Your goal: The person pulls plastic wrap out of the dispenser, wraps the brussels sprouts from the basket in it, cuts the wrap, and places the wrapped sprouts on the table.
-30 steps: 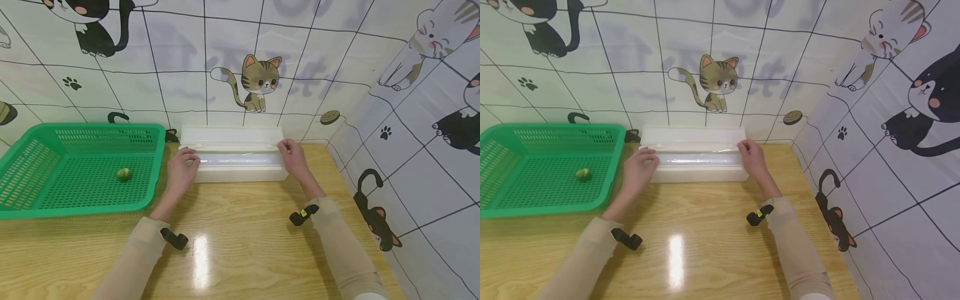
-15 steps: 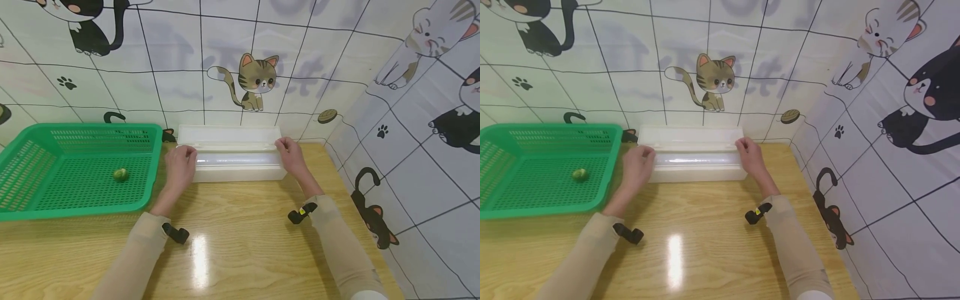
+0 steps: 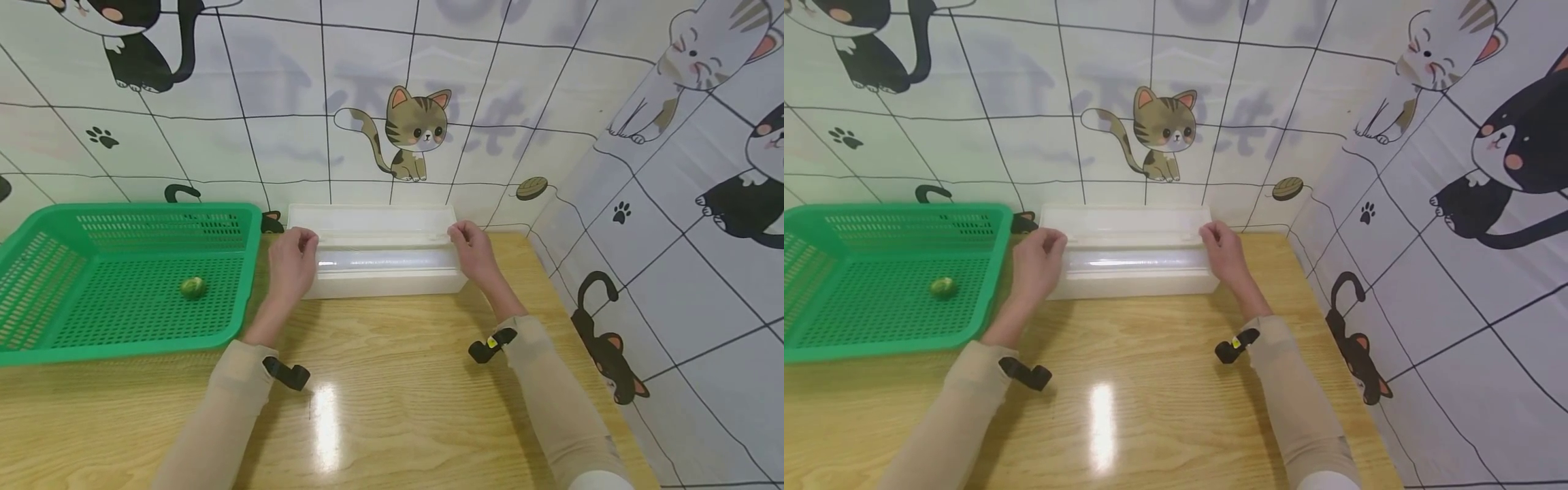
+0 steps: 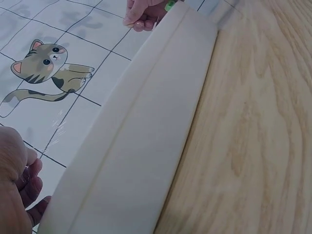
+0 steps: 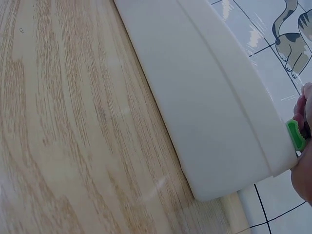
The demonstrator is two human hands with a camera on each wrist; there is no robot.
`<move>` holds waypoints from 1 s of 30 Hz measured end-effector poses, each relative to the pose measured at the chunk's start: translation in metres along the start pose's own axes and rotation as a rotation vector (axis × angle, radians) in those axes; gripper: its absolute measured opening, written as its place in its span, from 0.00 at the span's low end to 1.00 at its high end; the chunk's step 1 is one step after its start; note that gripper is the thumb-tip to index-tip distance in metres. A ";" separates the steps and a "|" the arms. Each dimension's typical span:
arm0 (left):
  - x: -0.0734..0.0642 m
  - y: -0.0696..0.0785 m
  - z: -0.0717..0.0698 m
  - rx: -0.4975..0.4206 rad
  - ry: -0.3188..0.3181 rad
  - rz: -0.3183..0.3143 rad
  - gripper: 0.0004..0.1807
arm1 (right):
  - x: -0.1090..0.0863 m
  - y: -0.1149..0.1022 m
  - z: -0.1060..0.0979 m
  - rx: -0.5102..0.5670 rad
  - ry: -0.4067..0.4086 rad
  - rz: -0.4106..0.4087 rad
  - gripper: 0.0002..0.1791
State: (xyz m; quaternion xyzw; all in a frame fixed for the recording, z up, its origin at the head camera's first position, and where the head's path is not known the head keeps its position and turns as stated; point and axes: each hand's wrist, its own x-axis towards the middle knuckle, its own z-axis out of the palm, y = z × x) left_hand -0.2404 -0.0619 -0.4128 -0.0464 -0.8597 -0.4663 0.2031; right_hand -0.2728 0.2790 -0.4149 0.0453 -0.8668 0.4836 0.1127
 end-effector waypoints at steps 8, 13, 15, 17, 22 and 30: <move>0.004 0.013 -0.006 -0.043 0.013 -0.087 0.10 | -0.002 -0.004 -0.003 0.058 0.013 0.007 0.17; 0.005 0.018 -0.010 -0.064 0.004 -0.136 0.11 | -0.003 -0.006 -0.006 0.079 0.005 0.020 0.19; 0.005 0.021 -0.012 -0.070 -0.003 -0.147 0.11 | -0.004 -0.008 -0.007 0.086 -0.002 0.029 0.19; 0.005 0.023 -0.013 -0.075 -0.006 -0.158 0.11 | -0.004 -0.010 -0.009 0.084 -0.006 0.031 0.19; 0.003 0.026 -0.016 -0.094 -0.001 -0.184 0.12 | -0.006 -0.014 -0.011 0.095 0.006 0.021 0.19; -0.001 0.034 -0.019 -0.136 0.015 -0.201 0.12 | -0.009 -0.017 -0.015 0.104 0.001 0.010 0.21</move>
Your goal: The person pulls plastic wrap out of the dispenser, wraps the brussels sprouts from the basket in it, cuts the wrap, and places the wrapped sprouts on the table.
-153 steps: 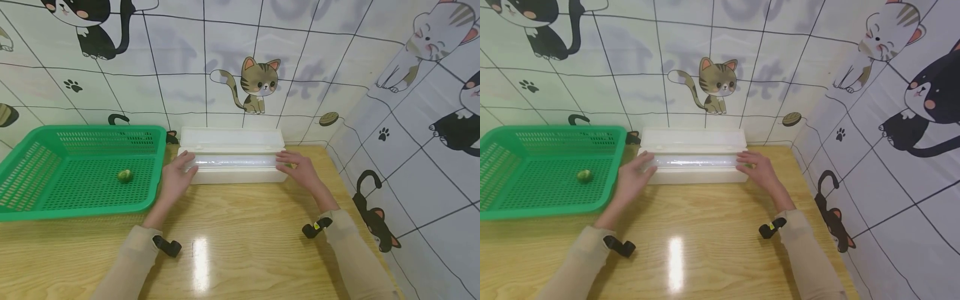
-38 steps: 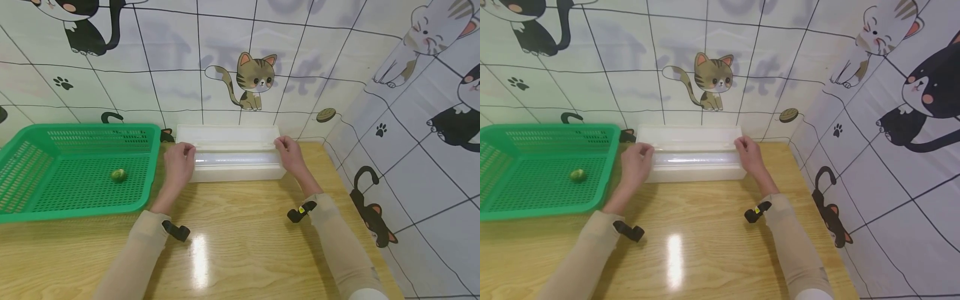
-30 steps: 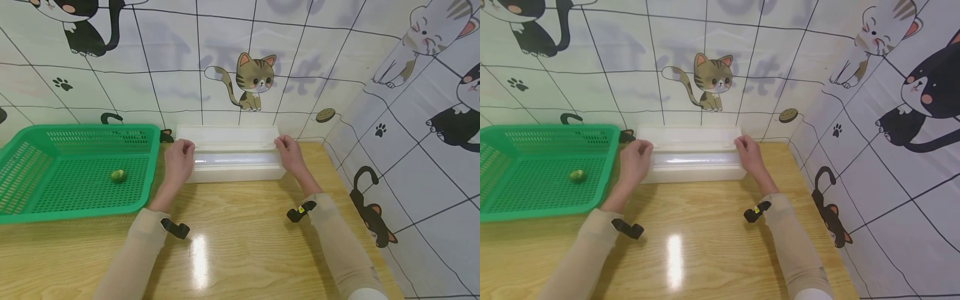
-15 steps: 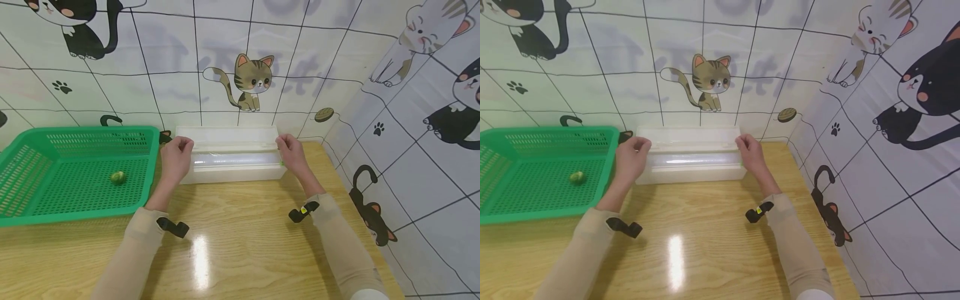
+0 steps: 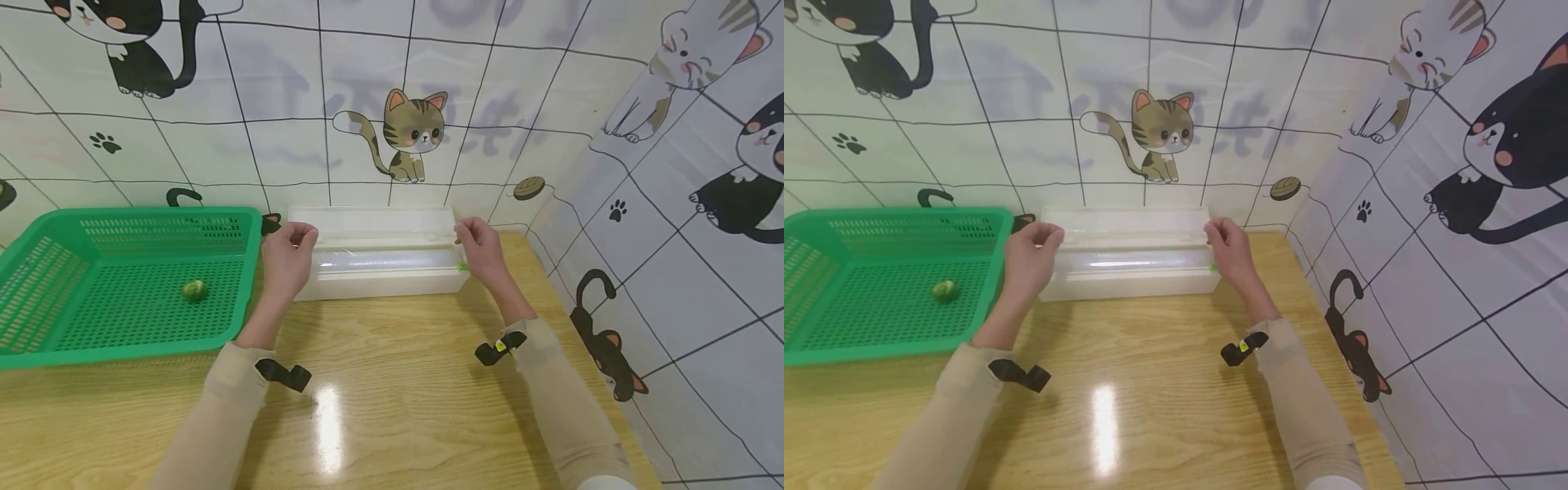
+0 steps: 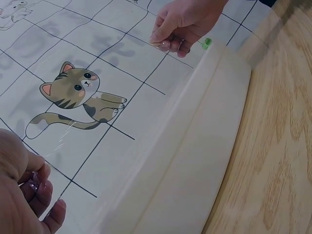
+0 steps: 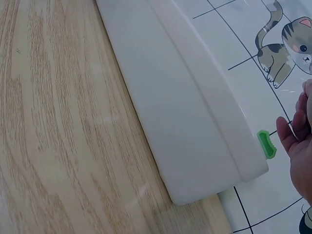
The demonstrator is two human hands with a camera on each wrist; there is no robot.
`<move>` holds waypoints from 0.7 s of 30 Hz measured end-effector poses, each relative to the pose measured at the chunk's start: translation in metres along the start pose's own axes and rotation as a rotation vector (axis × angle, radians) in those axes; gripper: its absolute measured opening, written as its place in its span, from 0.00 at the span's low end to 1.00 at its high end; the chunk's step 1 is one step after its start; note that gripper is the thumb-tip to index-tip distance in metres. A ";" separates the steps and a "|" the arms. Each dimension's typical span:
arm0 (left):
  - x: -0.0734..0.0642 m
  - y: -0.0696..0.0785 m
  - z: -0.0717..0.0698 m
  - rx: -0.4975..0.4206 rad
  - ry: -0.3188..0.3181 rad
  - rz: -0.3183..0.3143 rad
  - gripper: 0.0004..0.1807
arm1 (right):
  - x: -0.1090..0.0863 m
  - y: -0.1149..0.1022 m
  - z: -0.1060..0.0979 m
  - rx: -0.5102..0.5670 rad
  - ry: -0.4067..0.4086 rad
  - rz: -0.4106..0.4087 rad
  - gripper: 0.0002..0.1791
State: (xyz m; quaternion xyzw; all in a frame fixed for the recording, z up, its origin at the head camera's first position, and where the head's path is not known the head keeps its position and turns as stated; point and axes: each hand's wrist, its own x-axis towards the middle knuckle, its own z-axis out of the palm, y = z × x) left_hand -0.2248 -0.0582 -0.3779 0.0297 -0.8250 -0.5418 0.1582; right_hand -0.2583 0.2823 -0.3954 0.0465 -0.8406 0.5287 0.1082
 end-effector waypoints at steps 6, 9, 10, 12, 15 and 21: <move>-0.003 0.005 -0.003 -0.011 0.008 0.035 0.11 | -0.003 -0.002 -0.003 0.003 0.028 -0.034 0.20; -0.003 0.008 -0.004 -0.025 0.009 0.056 0.10 | -0.004 -0.002 -0.003 0.004 0.043 -0.069 0.18; -0.003 0.008 -0.005 -0.030 0.009 0.060 0.09 | -0.004 -0.002 -0.003 0.003 0.043 -0.079 0.18; -0.003 0.010 -0.005 -0.037 0.004 0.066 0.09 | -0.005 -0.001 -0.004 0.003 0.039 -0.090 0.17; -0.003 0.013 -0.007 -0.039 -0.011 0.065 0.09 | -0.009 -0.012 -0.004 -0.004 0.025 -0.081 0.16; -0.004 0.020 -0.012 -0.033 -0.041 0.062 0.10 | -0.024 -0.046 -0.008 -0.039 0.043 -0.106 0.12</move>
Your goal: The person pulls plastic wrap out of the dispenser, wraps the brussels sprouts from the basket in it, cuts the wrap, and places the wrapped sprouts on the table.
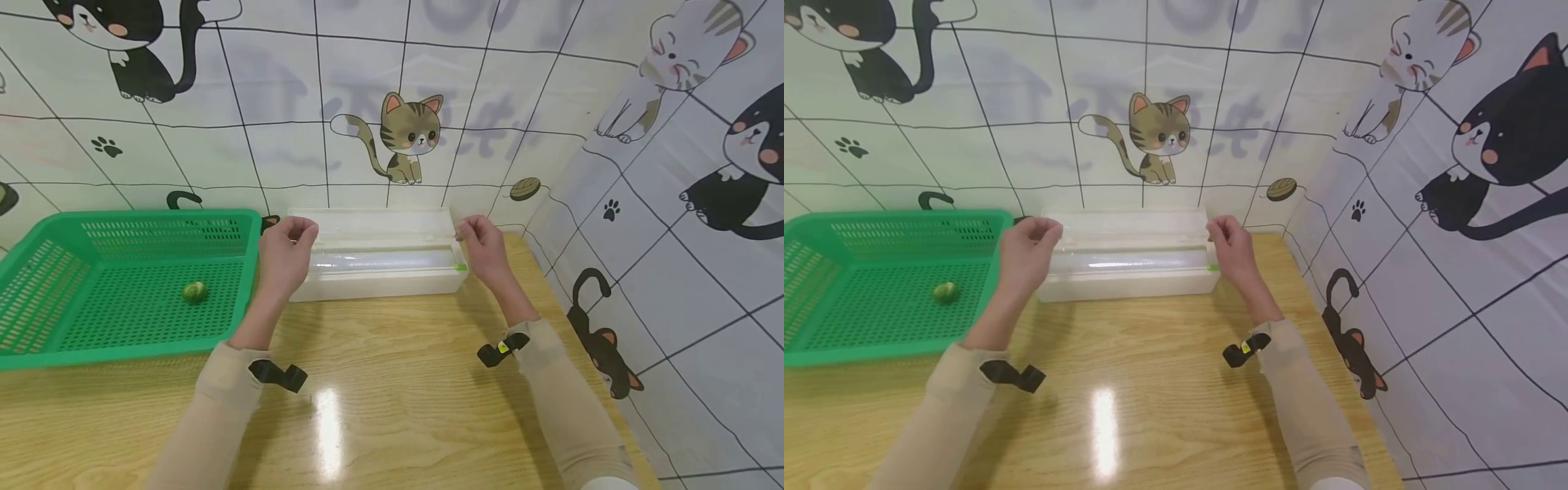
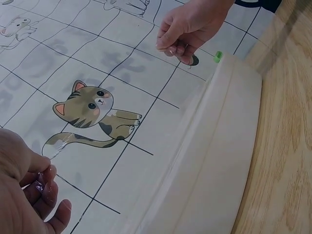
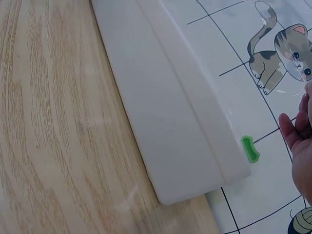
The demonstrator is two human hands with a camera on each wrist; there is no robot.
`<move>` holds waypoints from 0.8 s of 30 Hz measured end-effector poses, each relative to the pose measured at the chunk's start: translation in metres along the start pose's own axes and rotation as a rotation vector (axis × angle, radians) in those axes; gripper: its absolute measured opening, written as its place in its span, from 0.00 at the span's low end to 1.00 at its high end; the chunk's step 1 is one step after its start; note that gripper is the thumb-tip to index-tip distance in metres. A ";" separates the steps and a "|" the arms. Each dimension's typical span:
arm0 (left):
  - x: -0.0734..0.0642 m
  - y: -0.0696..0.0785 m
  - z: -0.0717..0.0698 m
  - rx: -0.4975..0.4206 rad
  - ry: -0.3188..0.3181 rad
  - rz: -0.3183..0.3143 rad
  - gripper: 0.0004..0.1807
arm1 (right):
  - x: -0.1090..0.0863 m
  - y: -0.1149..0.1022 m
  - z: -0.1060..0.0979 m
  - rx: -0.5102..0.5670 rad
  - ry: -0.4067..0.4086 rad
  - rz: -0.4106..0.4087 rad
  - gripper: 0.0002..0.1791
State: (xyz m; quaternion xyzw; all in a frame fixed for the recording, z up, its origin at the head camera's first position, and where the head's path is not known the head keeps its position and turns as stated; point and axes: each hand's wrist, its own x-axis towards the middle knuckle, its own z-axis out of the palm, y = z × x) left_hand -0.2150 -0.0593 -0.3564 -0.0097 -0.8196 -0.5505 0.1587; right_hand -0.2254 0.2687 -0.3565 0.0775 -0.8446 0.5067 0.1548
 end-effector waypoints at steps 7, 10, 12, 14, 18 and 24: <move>0.000 0.002 -0.007 -0.011 -0.017 0.038 0.09 | 0.007 0.025 -0.002 0.013 0.031 -0.026 0.14; -0.001 0.003 -0.011 -0.005 -0.034 0.042 0.09 | 0.007 0.028 -0.003 0.026 0.038 -0.036 0.15; -0.001 0.005 -0.013 0.000 -0.051 0.034 0.10 | 0.005 0.026 -0.004 0.036 0.041 -0.045 0.16; -0.003 0.007 -0.016 0.004 -0.068 0.025 0.11 | 0.002 0.024 -0.006 0.039 0.041 -0.052 0.16; -0.004 0.010 -0.019 0.005 -0.089 0.005 0.12 | -0.001 0.021 -0.010 0.035 0.037 -0.064 0.16; -0.005 0.016 -0.021 0.000 -0.088 -0.006 0.12 | -0.009 0.027 -0.013 0.090 -0.048 -0.106 0.17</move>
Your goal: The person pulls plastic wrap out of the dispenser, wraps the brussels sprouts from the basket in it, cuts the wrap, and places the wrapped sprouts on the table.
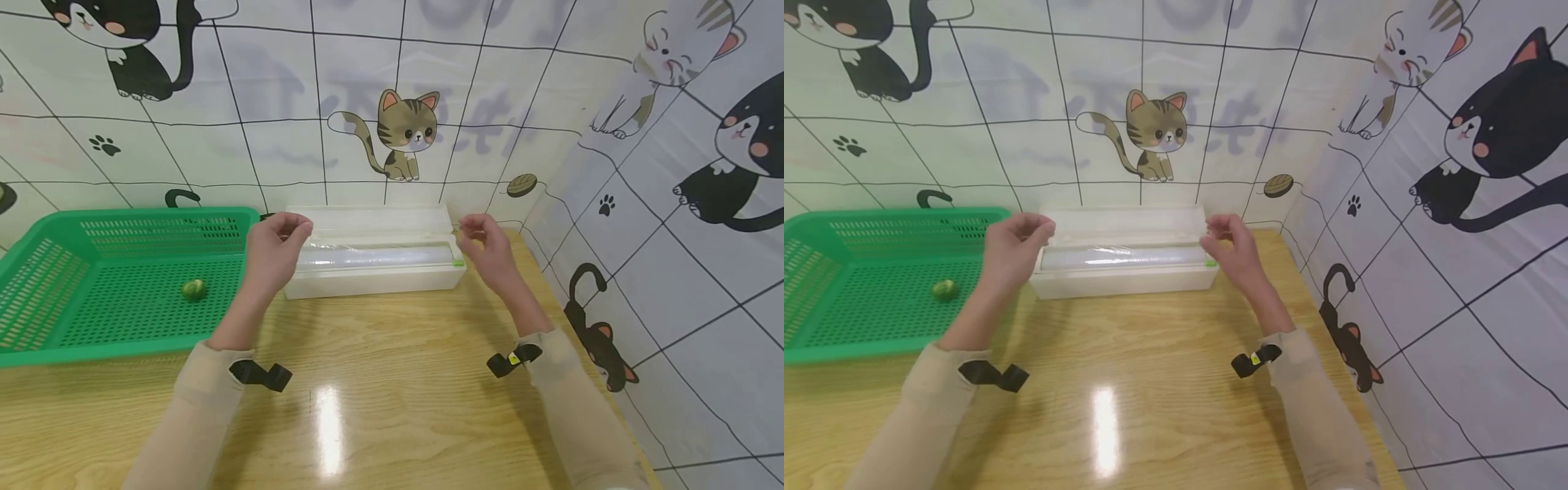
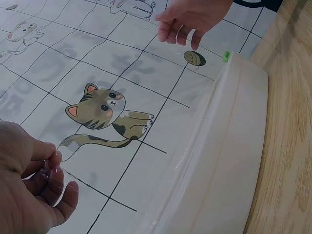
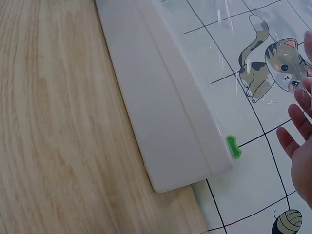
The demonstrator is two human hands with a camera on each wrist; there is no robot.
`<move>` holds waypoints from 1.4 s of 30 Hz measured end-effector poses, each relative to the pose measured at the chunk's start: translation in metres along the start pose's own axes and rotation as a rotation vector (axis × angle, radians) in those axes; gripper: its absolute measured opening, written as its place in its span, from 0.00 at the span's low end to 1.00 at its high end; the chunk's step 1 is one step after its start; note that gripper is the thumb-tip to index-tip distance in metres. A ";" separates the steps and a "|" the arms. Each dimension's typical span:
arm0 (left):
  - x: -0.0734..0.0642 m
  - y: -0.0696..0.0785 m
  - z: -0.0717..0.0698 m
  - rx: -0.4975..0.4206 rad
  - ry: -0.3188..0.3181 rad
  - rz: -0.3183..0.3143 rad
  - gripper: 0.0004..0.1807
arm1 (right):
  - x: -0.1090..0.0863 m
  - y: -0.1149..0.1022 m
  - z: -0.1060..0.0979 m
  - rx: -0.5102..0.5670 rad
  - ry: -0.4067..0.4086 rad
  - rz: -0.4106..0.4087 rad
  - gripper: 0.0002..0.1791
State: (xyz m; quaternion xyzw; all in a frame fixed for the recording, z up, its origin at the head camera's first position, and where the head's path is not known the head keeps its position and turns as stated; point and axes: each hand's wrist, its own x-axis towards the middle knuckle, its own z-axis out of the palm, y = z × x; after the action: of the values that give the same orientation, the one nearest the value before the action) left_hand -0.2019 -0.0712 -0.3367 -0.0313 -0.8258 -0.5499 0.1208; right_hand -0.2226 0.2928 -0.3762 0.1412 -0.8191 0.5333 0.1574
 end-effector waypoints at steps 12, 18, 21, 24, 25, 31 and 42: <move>-0.002 0.000 -0.002 0.004 -0.015 -0.011 0.12 | -0.009 0.005 0.003 -0.148 0.092 -0.027 0.13; -0.002 0.002 -0.007 -0.001 -0.007 0.029 0.12 | -0.004 -0.002 -0.001 -0.035 0.105 -0.181 0.09; -0.004 0.003 -0.010 0.000 -0.011 0.040 0.12 | -0.005 -0.020 -0.003 -0.042 0.095 -0.218 0.07; -0.007 0.004 -0.012 0.006 -0.022 0.038 0.12 | -0.009 -0.038 -0.005 -0.081 0.084 -0.197 0.05; -0.008 0.005 -0.012 0.005 -0.026 0.036 0.12 | -0.010 -0.043 -0.006 -0.095 0.082 -0.183 0.04; -0.010 0.008 -0.010 -0.001 -0.036 0.045 0.11 | -0.012 -0.042 -0.013 -0.119 0.121 -0.146 0.03; -0.011 0.015 -0.015 0.019 -0.030 0.112 0.11 | -0.012 -0.030 -0.024 -0.196 0.141 -0.219 0.03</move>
State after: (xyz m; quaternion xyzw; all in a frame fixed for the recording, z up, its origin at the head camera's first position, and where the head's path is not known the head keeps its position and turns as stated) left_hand -0.1859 -0.0778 -0.3199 -0.0847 -0.8296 -0.5340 0.1395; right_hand -0.1975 0.3042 -0.3467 0.1758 -0.8337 0.4392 0.2848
